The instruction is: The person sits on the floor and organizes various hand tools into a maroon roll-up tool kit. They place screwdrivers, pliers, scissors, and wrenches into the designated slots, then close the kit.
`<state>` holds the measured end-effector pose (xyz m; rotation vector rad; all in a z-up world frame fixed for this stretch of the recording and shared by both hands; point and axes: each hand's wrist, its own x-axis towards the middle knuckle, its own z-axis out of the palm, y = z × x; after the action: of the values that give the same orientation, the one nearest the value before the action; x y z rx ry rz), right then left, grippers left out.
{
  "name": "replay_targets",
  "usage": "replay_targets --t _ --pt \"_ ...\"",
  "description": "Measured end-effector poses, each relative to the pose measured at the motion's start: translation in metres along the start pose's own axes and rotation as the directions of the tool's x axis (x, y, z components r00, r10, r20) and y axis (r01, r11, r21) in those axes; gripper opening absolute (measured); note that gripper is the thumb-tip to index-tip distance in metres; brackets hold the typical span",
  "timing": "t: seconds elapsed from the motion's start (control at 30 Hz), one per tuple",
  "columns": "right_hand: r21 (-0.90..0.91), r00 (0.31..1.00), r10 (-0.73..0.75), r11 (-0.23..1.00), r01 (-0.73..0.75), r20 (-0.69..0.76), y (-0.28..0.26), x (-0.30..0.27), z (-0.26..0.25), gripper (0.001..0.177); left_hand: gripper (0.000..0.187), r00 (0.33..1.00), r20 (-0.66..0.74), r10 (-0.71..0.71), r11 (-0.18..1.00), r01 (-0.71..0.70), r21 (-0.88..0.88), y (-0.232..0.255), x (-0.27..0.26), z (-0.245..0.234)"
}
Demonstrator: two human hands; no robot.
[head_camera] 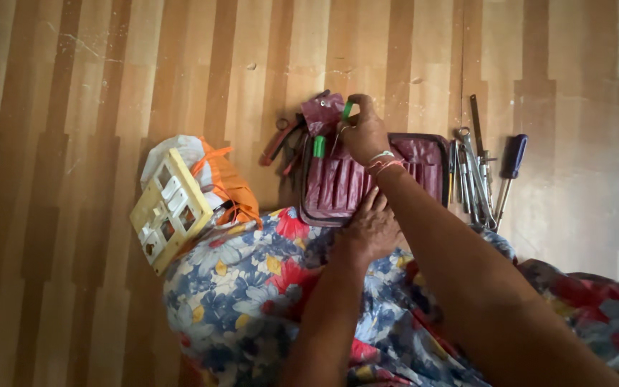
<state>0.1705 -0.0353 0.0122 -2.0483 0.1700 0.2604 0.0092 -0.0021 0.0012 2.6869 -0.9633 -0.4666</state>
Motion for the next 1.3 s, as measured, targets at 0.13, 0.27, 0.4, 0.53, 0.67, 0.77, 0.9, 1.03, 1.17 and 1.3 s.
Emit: replay_targets --t 0.13,0.27,0.4,0.53,0.67,0.77,0.9,1.03,1.17,1.3 --pt "-0.143 0.982 -0.104 0.981 0.127 0.159 0.005 -0.007 0.002 0.05 0.055 1.0 0.016 -0.011 1.0 0.011 0.003 -0.002 0.003 0.016" --pt "-0.366 0.973 -0.182 0.904 0.223 0.143 0.01 -0.017 0.005 0.039 0.062 0.995 0.099 -0.026 0.999 0.024 0.024 -0.004 0.012 0.028" --pt "-0.463 0.961 -0.161 0.85 0.251 0.226 0.009 -0.026 0.0 0.026 0.064 0.998 0.049 -0.033 0.991 0.039 -0.13 -0.004 0.01 0.03" --pt "-0.347 0.909 -0.375 0.841 0.415 0.18 0.009 -0.035 -0.008 0.025 0.063 1.0 0.026 -0.009 0.997 0.011 -0.078 -0.003 0.0 0.018" --pt "-0.184 0.921 -0.374 0.918 0.351 -0.11 0.029 -0.032 -0.04 0.026 0.061 0.999 0.049 -0.017 0.999 0.019 -0.039 0.003 -0.002 -0.005" --pt "-0.22 0.899 -0.292 0.948 0.228 -0.325 0.066 -0.025 -0.106 0.027 0.061 0.993 -0.117 -0.003 0.999 -0.002 -0.043 0.004 -0.004 -0.014" --pt "-0.322 0.824 -0.137 0.945 -0.058 -0.549 0.114 -0.03 -0.211 0.019 0.065 0.993 -0.121 -0.001 0.993 -0.013 -0.117 0.004 -0.005 -0.014" --pt "-0.579 0.931 0.249 0.73 -0.362 -0.268 0.135 -0.055 -0.249 0.028 0.067 0.991 -0.133 -0.008 0.995 -0.004 -0.097 0.006 0.0 -0.01" --pt "-0.701 0.937 0.276 0.624 -0.345 -0.216 0.132 -0.067 -0.226 0.028 0.069 0.993 -0.12 -0.015 0.995 0.003 -0.105 0.005 -0.003 -0.007" --pt "-0.705 0.911 0.266 0.577 -0.413 -0.316 0.131 -0.066 -0.214 0.033 0.069 0.996 -0.09 -0.017 0.999 0.012 -0.05 0.006 -0.002 -0.008"
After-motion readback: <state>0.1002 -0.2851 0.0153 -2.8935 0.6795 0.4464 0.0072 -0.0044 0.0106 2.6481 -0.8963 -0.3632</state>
